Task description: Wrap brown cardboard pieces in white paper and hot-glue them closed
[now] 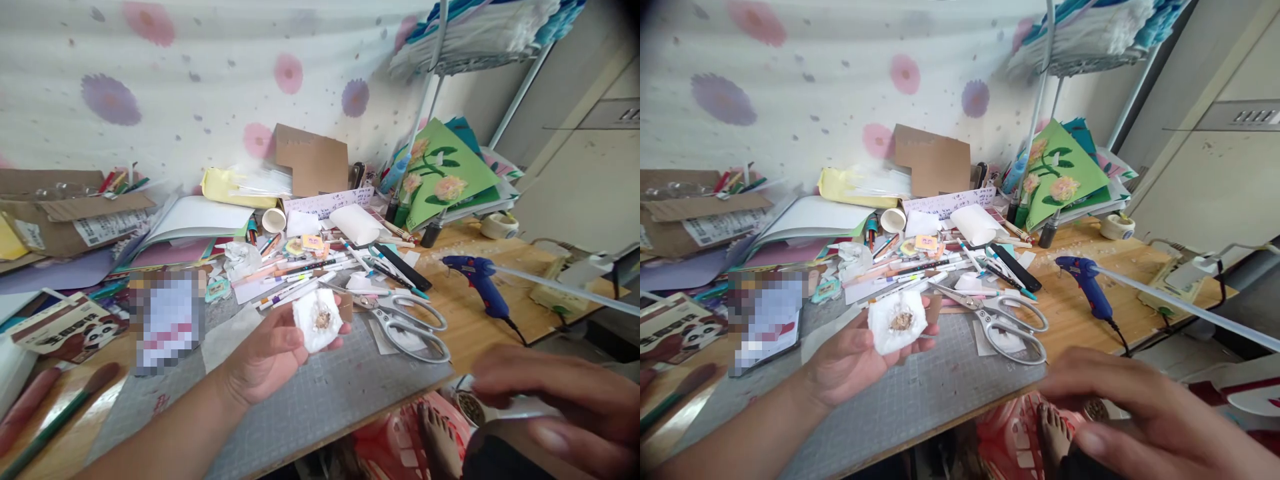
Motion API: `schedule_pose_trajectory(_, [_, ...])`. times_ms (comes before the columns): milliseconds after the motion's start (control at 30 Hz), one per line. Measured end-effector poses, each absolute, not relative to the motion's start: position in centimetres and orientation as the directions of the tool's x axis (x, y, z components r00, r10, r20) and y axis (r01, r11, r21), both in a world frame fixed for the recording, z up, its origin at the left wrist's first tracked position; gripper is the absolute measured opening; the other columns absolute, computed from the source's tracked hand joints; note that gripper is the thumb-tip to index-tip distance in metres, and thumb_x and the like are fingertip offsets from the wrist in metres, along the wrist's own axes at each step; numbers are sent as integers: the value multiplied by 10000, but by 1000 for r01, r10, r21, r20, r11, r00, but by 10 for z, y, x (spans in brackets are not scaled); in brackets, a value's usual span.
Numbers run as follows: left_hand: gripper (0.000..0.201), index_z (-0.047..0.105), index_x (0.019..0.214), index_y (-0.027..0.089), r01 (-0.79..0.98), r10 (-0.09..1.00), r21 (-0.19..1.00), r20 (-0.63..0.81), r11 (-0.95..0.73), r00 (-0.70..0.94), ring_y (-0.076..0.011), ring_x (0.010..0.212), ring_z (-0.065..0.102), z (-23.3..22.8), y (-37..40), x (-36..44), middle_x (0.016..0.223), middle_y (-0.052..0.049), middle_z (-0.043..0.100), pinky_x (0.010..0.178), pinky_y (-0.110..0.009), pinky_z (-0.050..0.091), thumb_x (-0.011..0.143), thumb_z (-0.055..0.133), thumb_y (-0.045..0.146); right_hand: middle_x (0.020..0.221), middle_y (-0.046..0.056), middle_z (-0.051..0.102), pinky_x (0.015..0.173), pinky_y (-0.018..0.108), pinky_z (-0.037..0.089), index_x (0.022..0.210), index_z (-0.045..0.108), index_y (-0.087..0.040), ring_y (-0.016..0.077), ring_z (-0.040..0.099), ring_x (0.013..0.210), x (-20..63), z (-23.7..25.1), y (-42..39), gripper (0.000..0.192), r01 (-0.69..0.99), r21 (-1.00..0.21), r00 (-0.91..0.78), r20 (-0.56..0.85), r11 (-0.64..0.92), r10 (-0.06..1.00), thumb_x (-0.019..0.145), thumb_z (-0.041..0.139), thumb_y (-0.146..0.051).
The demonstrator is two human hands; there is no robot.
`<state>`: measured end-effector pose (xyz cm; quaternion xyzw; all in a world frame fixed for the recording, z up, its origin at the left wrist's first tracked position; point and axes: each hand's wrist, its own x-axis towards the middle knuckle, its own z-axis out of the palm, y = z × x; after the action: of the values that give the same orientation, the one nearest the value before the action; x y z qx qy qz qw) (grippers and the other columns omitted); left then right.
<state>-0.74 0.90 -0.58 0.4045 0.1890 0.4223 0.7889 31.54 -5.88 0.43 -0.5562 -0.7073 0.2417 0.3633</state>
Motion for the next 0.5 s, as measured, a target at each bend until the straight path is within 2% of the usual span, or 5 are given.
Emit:
schedule_pose_trajectory(33, [548,593,1185,135,-502,818,804,35,319,574,-309,1070,561,-5,9,-7,1175,-126,631,947,-436,397,659,676,264,987,77,699,736,354,534,935,706,-376,261,652,890,295,14,-53,212,575,-786,-194,141,229,971,750,631,-446])
schedule_pose_trajectory(100, [567,597,1180,129,-470,816,824,15,317,578,-309,1066,560,-4,8,-7,1150,-136,645,938,-423,398,639,694,266,927,70,694,711,339,538,947,691,-290,215,651,800,257,30,-33,228,428,-895,-248,15,123,969,785,601,-423])
schedule_pose_trajectory(167, [595,599,1177,119,-432,814,849,4,304,581,-310,1063,555,-2,7,-6,1137,-149,651,926,-407,398,615,719,271,821,45,672,665,292,526,962,658,-228,165,627,742,228,35,-11,247,234,-972,-259,-36,27,965,821,554,-403])
schedule_pose_trajectory(267, [615,603,1173,131,-404,810,870,8,284,587,-293,1047,553,0,6,-7,1149,-140,644,912,-375,394,593,746,278,698,3,620,582,245,478,819,612,-178,114,570,628,200,30,14,191,72,-995,-240,-88,-72,967,797,582,-365])
schedule_pose_trajectory(500, [624,604,1172,152,-393,826,873,-18,288,564,-300,1049,547,-1,8,-8,1145,-118,643,912,-392,395,579,758,270,597,-30,581,494,225,390,745,572,-158,85,498,507,183,23,26,132,89,-995,-192,-59,-43,980,696,654,-249])
